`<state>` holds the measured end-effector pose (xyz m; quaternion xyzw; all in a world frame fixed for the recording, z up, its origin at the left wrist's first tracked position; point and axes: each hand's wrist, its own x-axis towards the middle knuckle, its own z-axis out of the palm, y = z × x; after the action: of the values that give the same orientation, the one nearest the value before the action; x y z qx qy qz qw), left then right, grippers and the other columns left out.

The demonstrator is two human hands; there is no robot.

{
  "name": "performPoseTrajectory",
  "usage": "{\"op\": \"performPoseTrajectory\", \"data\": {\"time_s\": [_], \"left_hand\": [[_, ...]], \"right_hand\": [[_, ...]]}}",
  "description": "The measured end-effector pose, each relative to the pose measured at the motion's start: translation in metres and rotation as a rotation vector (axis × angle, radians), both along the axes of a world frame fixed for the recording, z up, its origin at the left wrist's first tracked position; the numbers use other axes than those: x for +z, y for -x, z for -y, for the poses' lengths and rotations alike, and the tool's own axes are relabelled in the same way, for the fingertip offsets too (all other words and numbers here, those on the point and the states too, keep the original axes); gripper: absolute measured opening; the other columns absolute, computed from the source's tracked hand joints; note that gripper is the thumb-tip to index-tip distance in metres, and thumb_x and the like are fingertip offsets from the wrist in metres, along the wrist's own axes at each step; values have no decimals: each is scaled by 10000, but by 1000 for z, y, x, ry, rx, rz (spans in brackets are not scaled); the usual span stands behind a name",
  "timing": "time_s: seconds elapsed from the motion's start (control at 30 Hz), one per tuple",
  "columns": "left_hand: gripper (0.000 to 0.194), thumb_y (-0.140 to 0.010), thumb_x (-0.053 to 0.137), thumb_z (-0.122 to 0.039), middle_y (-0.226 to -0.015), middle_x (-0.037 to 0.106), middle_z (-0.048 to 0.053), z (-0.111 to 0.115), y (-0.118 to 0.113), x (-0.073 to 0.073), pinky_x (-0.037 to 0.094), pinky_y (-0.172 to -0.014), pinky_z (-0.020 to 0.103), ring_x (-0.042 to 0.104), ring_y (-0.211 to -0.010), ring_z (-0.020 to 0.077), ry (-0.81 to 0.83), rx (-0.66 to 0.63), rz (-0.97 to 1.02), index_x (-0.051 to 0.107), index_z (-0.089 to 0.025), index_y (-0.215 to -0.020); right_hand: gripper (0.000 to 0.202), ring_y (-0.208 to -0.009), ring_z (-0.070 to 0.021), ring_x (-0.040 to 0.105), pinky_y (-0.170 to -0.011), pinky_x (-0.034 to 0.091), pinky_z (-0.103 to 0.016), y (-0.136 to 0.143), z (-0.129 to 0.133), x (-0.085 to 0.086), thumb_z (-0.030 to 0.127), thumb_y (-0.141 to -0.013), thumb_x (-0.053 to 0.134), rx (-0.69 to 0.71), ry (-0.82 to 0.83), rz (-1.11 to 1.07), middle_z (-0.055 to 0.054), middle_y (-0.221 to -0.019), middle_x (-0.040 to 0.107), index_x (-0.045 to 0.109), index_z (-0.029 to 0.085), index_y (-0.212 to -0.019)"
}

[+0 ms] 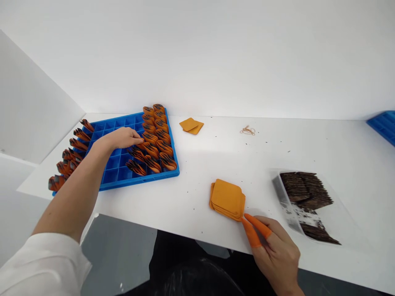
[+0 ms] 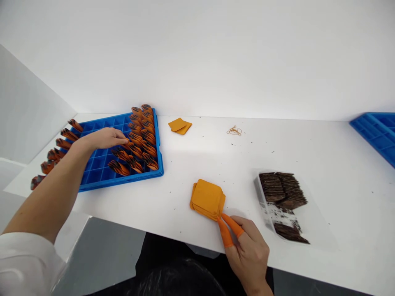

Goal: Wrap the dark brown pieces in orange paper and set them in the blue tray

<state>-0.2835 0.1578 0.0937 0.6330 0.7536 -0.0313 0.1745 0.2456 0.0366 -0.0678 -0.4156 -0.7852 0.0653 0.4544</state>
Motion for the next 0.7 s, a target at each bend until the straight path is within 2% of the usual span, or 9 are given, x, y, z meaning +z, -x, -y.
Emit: {"op": "performPoseTrajectory", "data": {"time_s": [0.07,0.13,0.23,0.33,0.43,0.5,0.57,0.63,0.7], "left_hand": [[503,-860,579,-606,-1241,830,28,9,-1,3,546,-1082,362,742,-1192,327,-53,27,16,867,-276,-1108],[595,-921,527,-634,-1420,761,30,23,-2,4,494,-1187,381,683,-1335,335,-192,78,26,809,-275,-1302],[745,-990,415,-687,-1625,608,76,46,-6,-4,376,-1314,440,543,-1519,339,-319,92,60,665,-225,-1519],[816,-997,383,-692,-1713,492,142,60,-12,-16,255,-1377,514,390,-1634,349,-292,50,91,602,-152,-1568],[793,-1016,399,-669,-1718,475,172,75,-25,-12,230,-1380,568,362,-1644,369,-412,86,72,595,-121,-1556],[693,-1045,439,-639,-1630,590,131,93,-48,0,317,-1352,547,493,-1555,352,-640,108,69,643,-162,-1504],[537,-1057,507,-608,-1472,710,48,118,-85,13,457,-1259,504,631,-1405,311,-843,83,119,711,-260,-1411],[400,-1046,583,-564,-1384,748,14,146,-131,19,568,-1107,468,696,-1290,287,-831,-32,207,743,-337,-1333],[308,-988,698,-523,-1247,791,16,170,-178,12,616,-952,443,744,-1131,277,-785,-177,276,773,-344,-1228]], "right_hand": [[194,-819,-198,749,-705,621,-326,0,0,-1,187,-972,760,-5,5,-7,-57,-970,768,796,246,-1153],[211,-808,-199,747,-691,620,-327,1,0,-1,176,-961,767,0,7,-25,-58,-964,769,801,250,-1156],[207,-796,-200,744,-674,617,-324,3,1,1,170,-948,774,9,8,-56,-60,-945,773,816,246,-1137],[171,-790,-201,742,-675,616,-326,3,1,2,182,-947,772,7,0,-69,-61,-934,779,827,239,-1099],[136,-794,-201,736,-681,610,-328,3,-1,1,190,-952,765,0,-16,-70,-64,-923,778,829,226,-1066],[121,-801,-207,730,-695,609,-339,6,0,1,203,-966,745,-6,-14,-70,-72,-914,778,830,217,-1052],[136,-812,-214,723,-724,614,-357,9,3,3,219,-993,706,-9,11,-72,-87,-913,784,835,211,-1034],[164,-791,-214,710,-699,601,-358,11,10,10,225,-1010,675,5,35,-92,-93,-881,781,837,204,-997],[175,-791,-212,707,-700,597,-361,7,19,23,242,-1017,671,29,71,-108,-92,-870,782,838,210,-973]]}}
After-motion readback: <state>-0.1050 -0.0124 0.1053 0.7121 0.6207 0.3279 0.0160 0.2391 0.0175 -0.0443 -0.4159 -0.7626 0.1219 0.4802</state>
